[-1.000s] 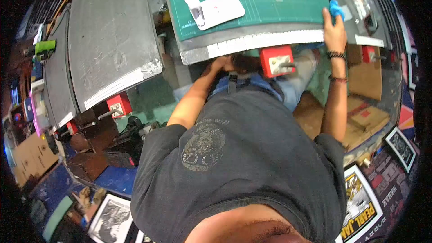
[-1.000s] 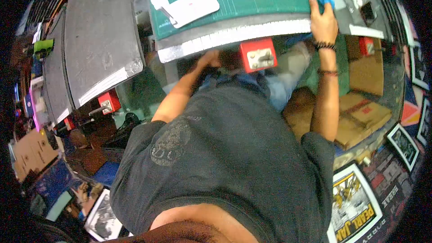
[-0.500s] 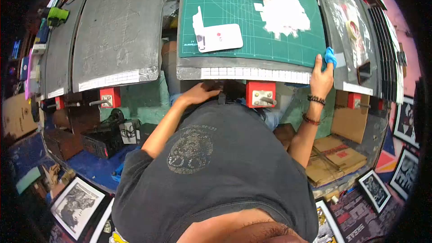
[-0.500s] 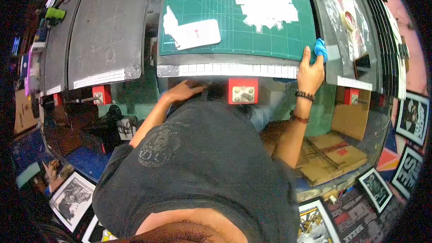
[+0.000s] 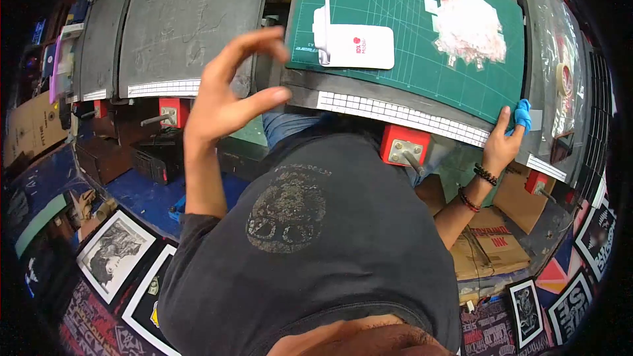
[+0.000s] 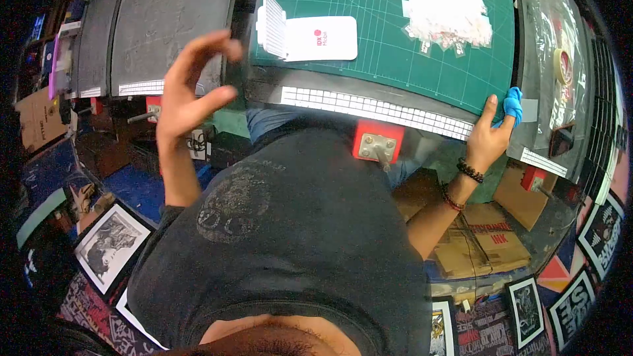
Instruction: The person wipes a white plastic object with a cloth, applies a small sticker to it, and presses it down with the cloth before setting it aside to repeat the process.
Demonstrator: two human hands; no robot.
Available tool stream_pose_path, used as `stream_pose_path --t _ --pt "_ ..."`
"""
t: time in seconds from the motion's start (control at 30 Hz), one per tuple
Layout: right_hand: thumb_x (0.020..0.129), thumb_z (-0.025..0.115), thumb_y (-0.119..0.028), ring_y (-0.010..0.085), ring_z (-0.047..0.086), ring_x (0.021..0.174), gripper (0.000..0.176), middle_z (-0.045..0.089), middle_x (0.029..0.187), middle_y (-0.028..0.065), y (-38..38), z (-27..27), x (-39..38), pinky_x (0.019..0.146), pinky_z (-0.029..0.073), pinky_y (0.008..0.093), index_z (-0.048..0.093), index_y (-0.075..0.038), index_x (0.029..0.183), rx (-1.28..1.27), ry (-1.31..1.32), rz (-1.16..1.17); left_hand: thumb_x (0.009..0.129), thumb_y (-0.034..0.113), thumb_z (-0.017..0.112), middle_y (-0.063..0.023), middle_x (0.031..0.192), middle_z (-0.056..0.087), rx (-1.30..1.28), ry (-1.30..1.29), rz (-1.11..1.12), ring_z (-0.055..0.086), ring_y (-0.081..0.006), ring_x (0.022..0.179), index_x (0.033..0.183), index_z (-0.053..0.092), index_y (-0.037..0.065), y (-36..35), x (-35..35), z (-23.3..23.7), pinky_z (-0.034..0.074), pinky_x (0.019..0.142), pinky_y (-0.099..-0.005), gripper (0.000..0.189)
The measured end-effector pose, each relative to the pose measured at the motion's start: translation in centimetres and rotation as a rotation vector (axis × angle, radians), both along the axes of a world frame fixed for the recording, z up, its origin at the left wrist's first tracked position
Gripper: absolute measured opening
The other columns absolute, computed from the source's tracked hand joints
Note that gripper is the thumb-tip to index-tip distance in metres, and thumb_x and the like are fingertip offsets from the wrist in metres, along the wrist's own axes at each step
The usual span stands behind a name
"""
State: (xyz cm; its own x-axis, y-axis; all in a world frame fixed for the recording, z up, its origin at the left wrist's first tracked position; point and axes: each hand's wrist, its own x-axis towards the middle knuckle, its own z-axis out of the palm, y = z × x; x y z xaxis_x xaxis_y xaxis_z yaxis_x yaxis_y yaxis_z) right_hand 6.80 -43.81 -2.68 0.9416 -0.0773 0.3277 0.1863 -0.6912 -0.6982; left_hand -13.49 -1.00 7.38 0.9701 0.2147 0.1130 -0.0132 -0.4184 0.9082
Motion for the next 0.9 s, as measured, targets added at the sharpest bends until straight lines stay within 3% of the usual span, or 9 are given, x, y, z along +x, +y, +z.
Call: stream_pose_path --t 0.03,0.17,0.3,0.4,0.5,0.6,0.67,0.77,0.9 --pt "0.103 0.066 -0.028 0.0261 0.055 0.134 0.049 0.058 0.148 0.0157 0.1 0.2 0.0 0.114 0.038 0.0363 0.058 0.005 0.138 -0.012 0.007 -0.007 0.070 0.029 0.094 -0.0133 0.123 0.070 0.175 -0.021 0.005 0.065 -0.0265 0.120 0.148 0.052 0.006 -0.1 1.2 -0.7 0.046 0.109 -0.0420 0.092" --pt "0.103 0.066 -0.028 0.0267 0.055 0.135 0.048 0.058 0.147 0.0162 0.2 0.5 -0.2 0.114 0.038 0.0364 0.058 0.004 0.139 -0.038 0.018 -0.012 0.063 0.037 0.097 -0.0171 0.140 0.061 0.351 -0.051 -0.049 0.055 -0.0346 0.134 0.156 0.039 0.009 -1.5 4.2 -2.8 0.041 0.114 -0.0504 0.113" --pt "0.102 0.067 -0.029 0.0285 0.057 0.132 0.049 0.059 0.145 0.0175 0.0 0.2 0.1 0.113 0.040 0.0379 0.059 0.004 0.138 -0.072 -0.003 -0.017 0.063 0.041 0.096 -0.0145 0.138 0.063 0.279 -0.094 -0.039 0.054 -0.0340 0.135 0.153 0.045 0.011 -1.6 6.1 -4.8 0.038 0.116 -0.0538 0.108" --pt "0.100 0.071 -0.028 0.0326 0.059 0.127 0.049 0.062 0.138 0.0199 -0.1 0.2 0.3 0.109 0.043 0.0411 0.061 0.005 0.135 -0.177 -0.051 -0.049 0.065 0.044 0.095 -0.0117 0.133 0.065 0.462 -0.178 -0.090 0.054 -0.0337 0.136 0.147 0.053 0.012 -1.0 7.2 -6.1 0.035 0.117 -0.0564 0.098" --pt "0.097 0.075 -0.026 0.0359 0.062 0.120 0.046 0.065 0.130 0.0213 0.2 0.2 0.3 0.104 0.046 0.0447 0.064 0.005 0.129 -0.283 -0.244 -0.061 0.063 0.042 0.096 -0.0111 0.126 0.069 0.626 -0.230 -0.037 0.059 -0.0316 0.129 0.126 0.067 0.007 -2.0 7.9 -6.4 0.034 0.118 -0.0534 0.078" --pt "0.096 0.076 -0.024 0.0326 0.061 0.121 0.044 0.065 0.129 0.0187 1.8 2.5 -0.4 0.104 0.047 0.0422 0.066 0.003 0.129 -0.445 -0.380 -0.091 0.063 0.046 0.095 -0.0106 0.118 0.069 0.627 -0.131 0.094 0.060 -0.0311 0.126 0.118 0.067 0.008 -3.7 8.3 -6.7 0.035 0.117 -0.0554 0.072" --pt "0.095 0.077 -0.024 0.0297 0.063 0.116 0.044 0.064 0.128 0.0185 3.2 4.1 -0.4 0.100 0.049 0.0413 0.066 0.004 0.128 -0.377 -0.418 -0.006 0.063 0.050 0.095 -0.0108 0.118 0.068 0.648 -0.197 0.107 0.060 -0.0330 0.124 0.114 0.066 0.008 -4.3 8.7 -7.2 0.034 0.116 -0.0571 0.072" --pt "0.100 0.071 -0.023 0.0305 0.068 0.095 0.025 0.071 0.108 0.0161 6.3 7.2 -1.3 0.084 0.052 0.0375 0.070 0.000 0.108 -0.323 -0.169 0.312 0.062 0.058 0.092 -0.0164 0.123 0.066 0.630 -0.261 0.112 0.056 -0.0370 0.130 0.127 0.060 0.005 -4.6 9.3 -8.0 0.029 0.117 -0.0623 0.089" --pt "0.100 0.070 -0.024 0.0299 0.069 0.086 0.022 0.072 0.103 0.0163 10.9 9.0 -2.0 0.077 0.053 0.0365 0.071 -0.004 0.109 -0.229 -0.051 0.674 0.063 0.058 0.091 -0.0142 0.124 0.065 0.594 -0.302 0.115 0.053 -0.0372 0.134 0.133 0.059 0.008 -5.0 9.1 -7.1 0.029 0.117 -0.0624 0.092"
